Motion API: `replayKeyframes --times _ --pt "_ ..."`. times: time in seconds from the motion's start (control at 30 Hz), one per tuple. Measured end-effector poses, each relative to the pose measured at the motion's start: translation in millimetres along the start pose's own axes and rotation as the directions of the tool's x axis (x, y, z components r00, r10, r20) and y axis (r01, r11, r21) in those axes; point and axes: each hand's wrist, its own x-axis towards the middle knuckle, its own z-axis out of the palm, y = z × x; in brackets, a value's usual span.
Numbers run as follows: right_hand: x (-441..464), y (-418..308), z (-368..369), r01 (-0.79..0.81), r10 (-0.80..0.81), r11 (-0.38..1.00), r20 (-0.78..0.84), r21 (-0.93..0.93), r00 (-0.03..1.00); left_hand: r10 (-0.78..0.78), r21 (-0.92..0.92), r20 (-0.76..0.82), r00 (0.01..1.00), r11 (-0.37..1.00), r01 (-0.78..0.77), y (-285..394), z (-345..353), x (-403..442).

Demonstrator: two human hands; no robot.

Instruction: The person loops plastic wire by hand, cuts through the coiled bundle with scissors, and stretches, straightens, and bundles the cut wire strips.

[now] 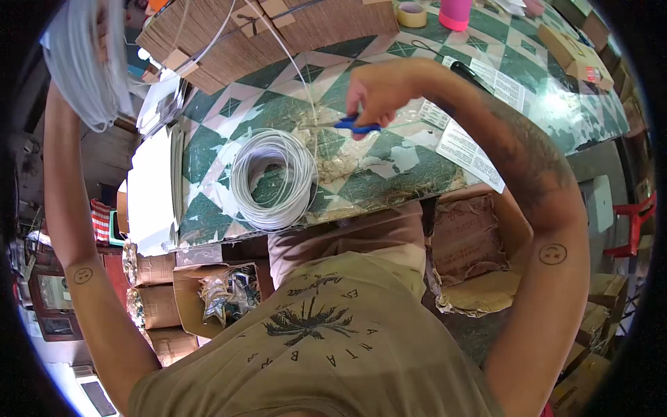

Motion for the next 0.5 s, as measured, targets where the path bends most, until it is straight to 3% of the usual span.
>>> replayKeyframes --times 0.07,0.13,0.2,0.27,0.4,0.47,0.5 --pt "-9.8 18.5 5.2 0.001 0.002 0.997 -0.036 0.075 0.999 0.040 0.028 -0.064 0.997 0.999 -0.039 -7.6 5.9 3.7" --pt "-21.3 29.4 8.8 0.048 -0.120 0.961 -0.254 -0.273 0.960 0.081 0.053 -0.124 0.989 0.996 -0.074 -14.7 8.4 7.4" --pt "-32.3 52.3 8.6 0.021 -0.194 0.905 -0.369 -0.426 0.909 0.127 0.081 -0.187 0.974 0.990 -0.114 -19.9 10.5 8.9" --pt "-38.8 71.7 11.5 -0.099 -0.143 0.849 -0.408 -0.518 0.902 0.176 0.117 -0.249 0.952 0.982 -0.150 -24.2 10.7 7.1" --pt "-36.1 84.3 24.6 -0.330 0.151 0.799 -0.363 -0.502 0.919 0.253 0.192 -0.342 0.905 0.962 -0.196 -41.1 17.5 0.9" --pt "-39.0 65.5 18.6 -0.335 0.128 0.846 -0.452 -0.415 0.883 0.274 0.206 -0.376 0.885 0.956 -0.209 -55.4 27.9 -4.0" --pt "-41.7 53.2 15.6 -0.257 0.043 0.909 -0.538 -0.329 0.842 0.276 0.207 -0.387 0.880 0.956 -0.209 -62.9 34.3 -6.1"
